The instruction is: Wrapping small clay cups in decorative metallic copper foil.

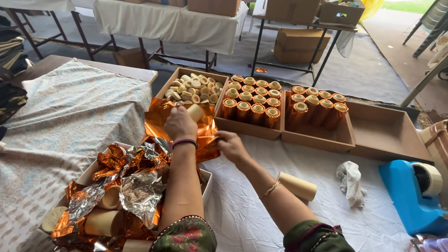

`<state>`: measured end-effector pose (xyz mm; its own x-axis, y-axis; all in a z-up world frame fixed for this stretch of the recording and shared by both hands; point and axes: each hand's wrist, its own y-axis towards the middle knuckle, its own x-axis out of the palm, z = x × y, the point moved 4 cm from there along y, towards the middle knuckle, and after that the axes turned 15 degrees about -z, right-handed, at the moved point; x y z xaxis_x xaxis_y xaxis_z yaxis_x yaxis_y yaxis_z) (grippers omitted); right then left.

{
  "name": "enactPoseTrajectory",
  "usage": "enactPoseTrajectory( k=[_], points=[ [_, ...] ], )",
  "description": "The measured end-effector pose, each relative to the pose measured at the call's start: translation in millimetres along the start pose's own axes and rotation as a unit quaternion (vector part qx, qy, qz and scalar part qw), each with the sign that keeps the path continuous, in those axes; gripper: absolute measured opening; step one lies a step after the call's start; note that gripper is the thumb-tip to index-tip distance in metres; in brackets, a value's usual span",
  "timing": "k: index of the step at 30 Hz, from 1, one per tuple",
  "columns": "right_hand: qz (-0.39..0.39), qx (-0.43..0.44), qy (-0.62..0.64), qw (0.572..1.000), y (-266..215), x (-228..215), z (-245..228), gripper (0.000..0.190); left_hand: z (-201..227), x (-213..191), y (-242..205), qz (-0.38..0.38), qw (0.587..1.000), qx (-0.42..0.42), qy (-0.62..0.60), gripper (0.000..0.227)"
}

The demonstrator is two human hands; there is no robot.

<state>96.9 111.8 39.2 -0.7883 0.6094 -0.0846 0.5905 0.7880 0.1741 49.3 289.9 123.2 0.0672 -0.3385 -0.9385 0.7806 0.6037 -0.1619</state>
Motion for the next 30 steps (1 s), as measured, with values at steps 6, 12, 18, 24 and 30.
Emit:
enactPoseTrajectory(
  k=[6, 12, 18, 24, 30],
  points=[
    [0.019, 0.018, 0.107, 0.994, -8.6, 0.4, -18.1, 0.025, -3.1, -13.1, -16.3, 0.06, 0.997, 0.023, -0.046, 0.045],
    [-0.006, -0.009, 0.045, 0.999, -3.8, -0.6, 16.7, 0.032, 9.0, -14.6, -32.2, -0.099, 0.99, 0.039, -0.09, 0.065],
    [0.008, -0.009, -0.018, 1.0, -14.3, 3.2, -4.8, 0.035, 11.2, 22.1, 11.3, -0.108, 0.986, 0.075, -0.098, 0.068],
    [0.116, -0.084, 0.089, 0.986, -28.2, -7.4, -42.6, 0.028, -18.6, -4.4, 6.1, 0.049, 0.974, 0.011, -0.22, 0.067],
    [0.204, -0.243, 0.086, 0.944, -57.0, -55.5, -76.6, 0.022, -48.0, -2.0, 6.1, 0.066, 0.97, -0.023, -0.234, 0.069]
  ],
)
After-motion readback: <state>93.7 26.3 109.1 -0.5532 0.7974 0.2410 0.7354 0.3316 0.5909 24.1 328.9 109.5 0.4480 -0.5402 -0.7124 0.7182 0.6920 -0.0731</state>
